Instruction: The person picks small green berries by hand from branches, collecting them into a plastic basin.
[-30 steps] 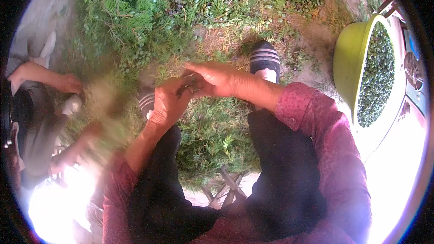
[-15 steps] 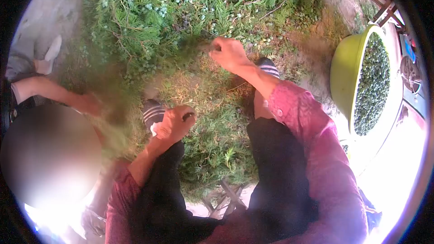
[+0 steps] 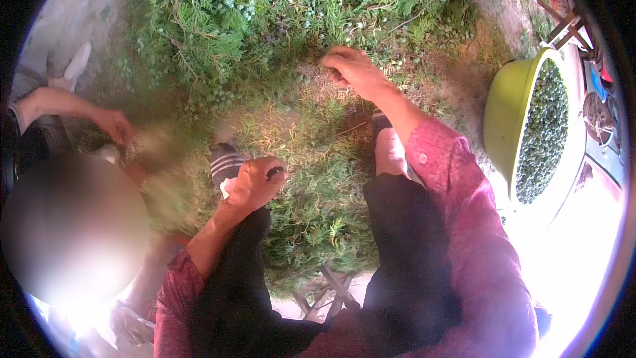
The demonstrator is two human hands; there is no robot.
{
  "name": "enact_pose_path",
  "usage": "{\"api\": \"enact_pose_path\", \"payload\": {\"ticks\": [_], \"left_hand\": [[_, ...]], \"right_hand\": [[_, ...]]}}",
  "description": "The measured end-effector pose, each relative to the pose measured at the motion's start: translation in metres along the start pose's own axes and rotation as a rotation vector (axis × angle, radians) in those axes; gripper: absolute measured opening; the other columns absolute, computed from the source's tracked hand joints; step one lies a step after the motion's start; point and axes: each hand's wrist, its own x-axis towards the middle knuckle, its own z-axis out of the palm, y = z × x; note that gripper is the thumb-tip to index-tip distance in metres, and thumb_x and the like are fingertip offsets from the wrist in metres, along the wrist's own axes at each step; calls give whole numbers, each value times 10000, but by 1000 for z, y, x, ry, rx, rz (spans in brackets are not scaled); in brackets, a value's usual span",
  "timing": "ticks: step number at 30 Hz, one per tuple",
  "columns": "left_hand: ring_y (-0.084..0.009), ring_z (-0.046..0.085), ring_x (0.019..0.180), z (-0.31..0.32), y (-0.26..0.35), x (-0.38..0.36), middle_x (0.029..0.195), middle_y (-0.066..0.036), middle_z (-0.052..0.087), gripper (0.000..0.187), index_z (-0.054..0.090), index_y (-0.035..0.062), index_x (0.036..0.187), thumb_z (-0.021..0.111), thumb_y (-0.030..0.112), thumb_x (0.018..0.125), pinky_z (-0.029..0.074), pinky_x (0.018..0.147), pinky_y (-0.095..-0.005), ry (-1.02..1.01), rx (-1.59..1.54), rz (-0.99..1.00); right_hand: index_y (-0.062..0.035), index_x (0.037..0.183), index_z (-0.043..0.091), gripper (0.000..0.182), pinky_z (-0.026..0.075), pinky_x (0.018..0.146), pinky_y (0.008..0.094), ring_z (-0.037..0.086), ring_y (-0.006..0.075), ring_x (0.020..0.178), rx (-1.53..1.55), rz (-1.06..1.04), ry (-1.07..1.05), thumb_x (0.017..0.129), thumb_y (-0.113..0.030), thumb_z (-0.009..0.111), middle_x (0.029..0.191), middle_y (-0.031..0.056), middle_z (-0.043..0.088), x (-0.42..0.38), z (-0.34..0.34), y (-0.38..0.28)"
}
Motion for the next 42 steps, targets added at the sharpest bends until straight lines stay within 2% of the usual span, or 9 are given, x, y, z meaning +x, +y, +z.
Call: {"api": "enact_pose_path", "payload": {"ticks": [5, 11, 13, 21, 24, 29, 36, 39, 42], "left_hand": [[-319, 579, 689, 1, 2, 1, 728, -145, 587, 144, 586, 41, 774, 583, 180, 739, 456, 610, -381, 35, 14, 29], [-273, 590, 646, 6, 4, 1, 709, -150, 584, 99, 587, 12, 776, 585, 99, 728, 461, 587, -342, 4, 49, 66], [-276, 585, 638, 9, 2, 2, 698, -150, 576, 96, 580, 12, 765, 587, 98, 721, 456, 579, -343, 29, 20, 74], [-270, 579, 618, 9, 4, 2, 677, -139, 571, 89, 569, 13, 740, 583, 99, 721, 449, 561, -342, 30, 46, 92], [-267, 579, 613, 9, 1, 1, 675, -135, 572, 91, 572, 17, 740, 582, 106, 725, 450, 559, -341, 57, 34, 102], [-265, 583, 617, 11, -1, 3, 679, -133, 575, 87, 576, 21, 737, 583, 107, 729, 457, 561, -333, 30, 29, 117], [-275, 572, 603, 10, -2, 1, 671, -135, 567, 87, 572, 16, 740, 586, 101, 722, 448, 550, -337, 34, 60, 119], [-279, 564, 595, 10, 2, 0, 669, -140, 562, 93, 570, 12, 746, 589, 100, 722, 445, 550, -342, 30, 55, 116], [-281, 560, 593, 11, -5, -2, 672, -149, 561, 95, 570, 8, 749, 591, 96, 720, 443, 552, -345, 23, 19, 121]], "right_hand": [[-62, 967, 514, 203, 488, 542, 239, 569, 131, 713, 661, 46, -230, 801, -165, 571, 845, 61, 576, -19, -4, 11], [-39, 926, 570, 210, 491, 635, 303, 574, 203, 740, -435, -124, 24, 751, -136, 632, 943, 85, 579, 5, 30, -13], [-62, 851, 596, 191, 476, 724, 390, 576, 297, 782, -785, -614, 169, 701, -163, 659, 851, 114, 585, 20, 40, 5], [-14, 877, 548, 202, 471, 609, 390, 577, 277, 716, -904, -603, 116, 724, -125, 620, 737, 118, 563, 15, 40, 19], [-22, 932, 544, 226, 412, 472, 208, 529, 106, 573, 370, 55, -397, 802, -199, 601, 716, 25, 547, -9, 4, 12], [1, 967, 531, 261, 303, 410, 175, 454, 89, 566, 641, 95, -271, 799, -185, 606, 764, 36, 538, -31, -11, 7], [-70, 843, 610, 252, 461, 596, 344, 560, 201, 626, -842, -418, 182, 728, -287, 665, 709, 87, 599, 4, 20, 9], [-71, 825, 610, 282, 467, 614, 363, 574, 232, 646, -1134, -359, 208, 708, -321, 670, 747, 113, 611, -2, 39, 18], [-39, 873, 582, 319, 461, 587, 354, 562, 194, 649, -783, -210, 139, 723, -306, 671, 726, 54, 595, 2, 28, 17]]}}
